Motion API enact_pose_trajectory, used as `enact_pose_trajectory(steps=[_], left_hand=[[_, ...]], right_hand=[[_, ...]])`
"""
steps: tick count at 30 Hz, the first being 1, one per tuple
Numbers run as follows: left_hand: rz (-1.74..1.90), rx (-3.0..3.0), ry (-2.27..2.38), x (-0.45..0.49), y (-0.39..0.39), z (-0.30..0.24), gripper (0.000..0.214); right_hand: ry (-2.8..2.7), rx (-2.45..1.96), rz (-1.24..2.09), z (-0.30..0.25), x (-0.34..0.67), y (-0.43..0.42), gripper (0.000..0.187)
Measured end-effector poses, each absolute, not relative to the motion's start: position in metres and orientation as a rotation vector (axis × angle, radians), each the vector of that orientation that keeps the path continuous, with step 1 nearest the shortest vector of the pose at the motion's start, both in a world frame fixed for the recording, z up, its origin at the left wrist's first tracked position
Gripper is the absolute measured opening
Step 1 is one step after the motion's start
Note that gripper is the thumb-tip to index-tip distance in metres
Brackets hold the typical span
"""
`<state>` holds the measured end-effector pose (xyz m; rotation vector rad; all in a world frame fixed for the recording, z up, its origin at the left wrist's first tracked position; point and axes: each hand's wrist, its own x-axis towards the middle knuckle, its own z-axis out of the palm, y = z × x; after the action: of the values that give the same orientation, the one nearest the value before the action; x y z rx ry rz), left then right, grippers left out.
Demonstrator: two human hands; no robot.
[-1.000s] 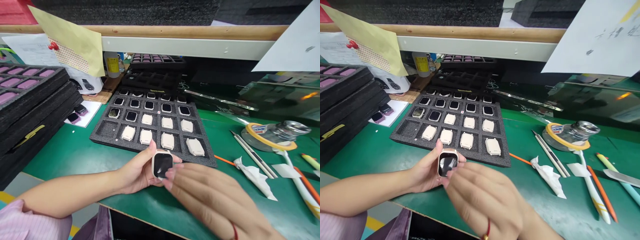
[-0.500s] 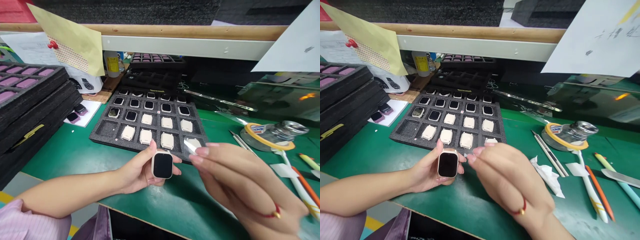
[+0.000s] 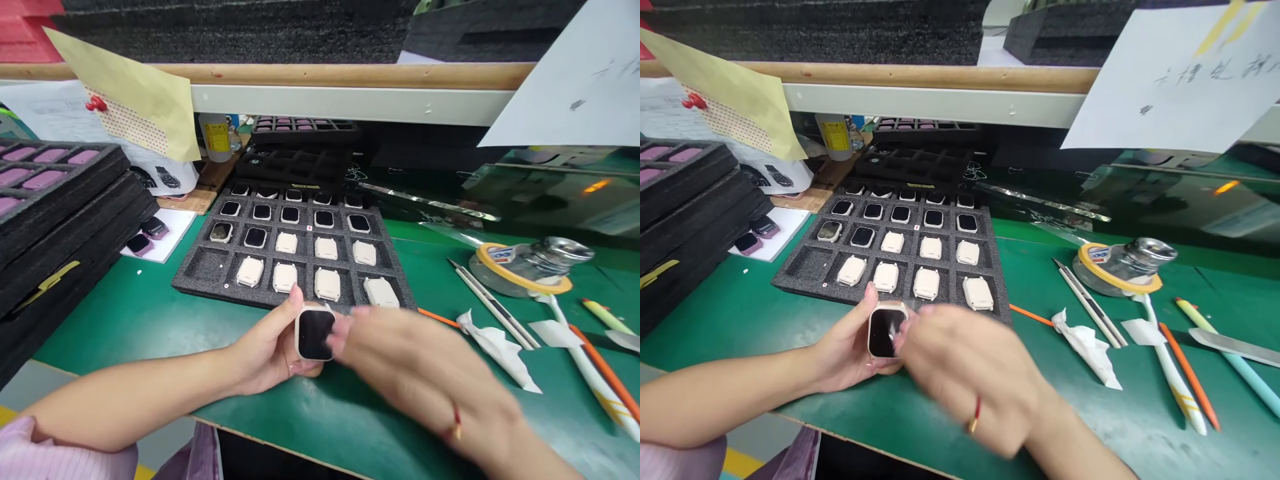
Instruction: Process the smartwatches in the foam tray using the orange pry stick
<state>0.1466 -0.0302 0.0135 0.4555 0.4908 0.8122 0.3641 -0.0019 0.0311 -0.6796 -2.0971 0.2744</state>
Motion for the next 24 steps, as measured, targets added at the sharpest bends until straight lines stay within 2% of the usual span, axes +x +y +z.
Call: enact_pose_trajectory(steps=[3,5,10,21,22,24], left_hand=[[0.828,0.457,0.502,0.146,-0.03,0.012,0.058],[0.818,0.458,0.496,0.147,-0.03,0.011,0.058],[0.812,0.439,0.463,0.149,-0.029,0.017,0.053],[0.819,0.501,0.566,0.148,-0.029,0.016,0.061],[0.833,0.518,0.585,0.149,-0.03,0.016,0.061],[0.855,0.571,0.612,0.15,-0.031,0.014,0.061]], right_hand=[[-2.002,-0.682,0.014,0.038,0.358,0.006,0.043],[-1.943,-0.698,-0.037,0.04,0.356,0.005,0.051],[-2.152,-0.566,0.128,0.034,0.353,-0.019,0.039],[-2.216,-0.497,0.13,0.031,0.335,-0.023,0.037],[-2.22,-0.5,0.13,0.031,0.331,-0.021,0.039],[-2.212,-0.558,0.193,0.032,0.325,-0.018,0.054]])
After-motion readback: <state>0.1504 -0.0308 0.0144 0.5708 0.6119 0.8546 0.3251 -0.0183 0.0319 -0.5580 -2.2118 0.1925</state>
